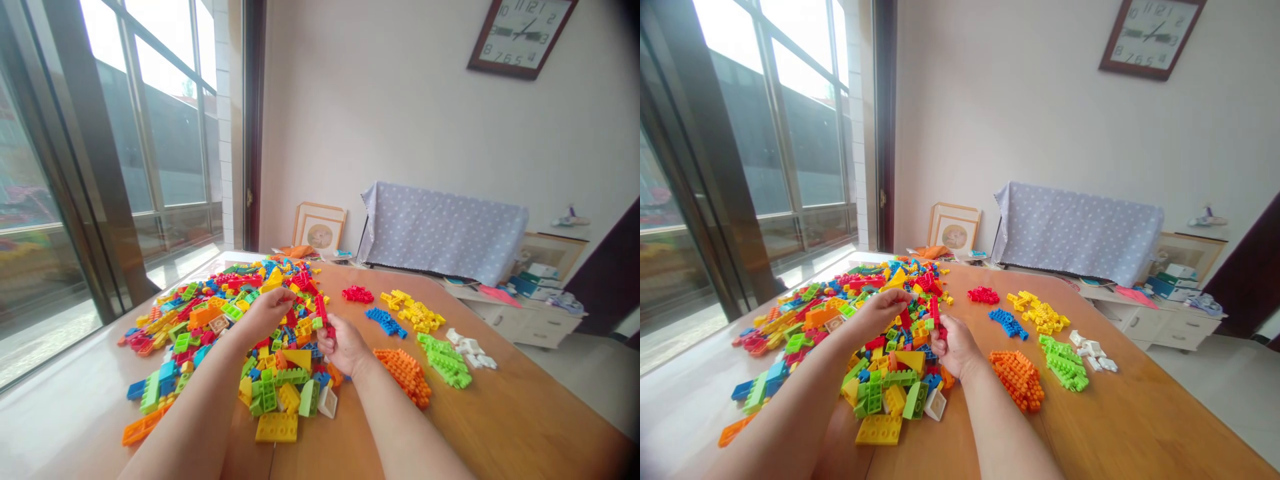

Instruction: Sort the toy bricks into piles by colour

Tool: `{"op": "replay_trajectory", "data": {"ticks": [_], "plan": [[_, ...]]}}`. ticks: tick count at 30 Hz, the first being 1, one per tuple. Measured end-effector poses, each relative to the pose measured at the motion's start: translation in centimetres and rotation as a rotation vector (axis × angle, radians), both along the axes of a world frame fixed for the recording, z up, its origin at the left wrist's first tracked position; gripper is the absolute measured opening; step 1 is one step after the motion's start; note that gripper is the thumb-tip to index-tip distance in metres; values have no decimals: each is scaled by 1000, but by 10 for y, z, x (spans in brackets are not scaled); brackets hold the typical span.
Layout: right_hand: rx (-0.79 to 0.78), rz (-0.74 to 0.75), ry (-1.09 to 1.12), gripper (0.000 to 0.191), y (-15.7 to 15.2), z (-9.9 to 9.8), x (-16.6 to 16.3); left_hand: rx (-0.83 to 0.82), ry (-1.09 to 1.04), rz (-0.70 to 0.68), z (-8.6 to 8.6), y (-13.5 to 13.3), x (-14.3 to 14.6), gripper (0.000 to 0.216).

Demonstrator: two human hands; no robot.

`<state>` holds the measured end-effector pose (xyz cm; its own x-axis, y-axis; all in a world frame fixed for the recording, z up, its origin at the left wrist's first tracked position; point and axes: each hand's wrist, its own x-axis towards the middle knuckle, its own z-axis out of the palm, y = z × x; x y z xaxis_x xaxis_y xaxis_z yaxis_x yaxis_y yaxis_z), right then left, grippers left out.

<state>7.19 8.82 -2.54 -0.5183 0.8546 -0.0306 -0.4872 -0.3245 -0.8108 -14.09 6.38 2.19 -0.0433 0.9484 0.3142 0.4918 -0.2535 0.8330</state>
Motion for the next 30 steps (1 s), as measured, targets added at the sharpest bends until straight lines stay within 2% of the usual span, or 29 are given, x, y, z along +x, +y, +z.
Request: {"op": "replay_trajectory", "data": {"ticks": [4, 7, 11, 15, 20, 25, 30], "plan": [[11, -4, -10, 22, 0, 0, 0, 12, 19, 31, -1, 1, -1, 35], [29, -5, -10, 26, -3, 2, -1, 51, 54, 44, 5, -4, 3, 37], [45, -28, 1, 28, -6, 5, -4, -44, -24, -128, 15, -15, 17, 40], [41, -47, 9, 29, -8, 6, -7, -104, -124, -262, 12, -17, 31, 41], [37, -70, 9, 30, -7, 3, -9, -89, -259, -267, 0, -7, 36, 46], [-9, -117, 22, 40, -7, 5, -11, -36, -211, -224, 1, -7, 34, 35], [113, -165, -55, 38, -13, 9, -13, -55, -170, -268, 2, -8, 37, 24]]}}
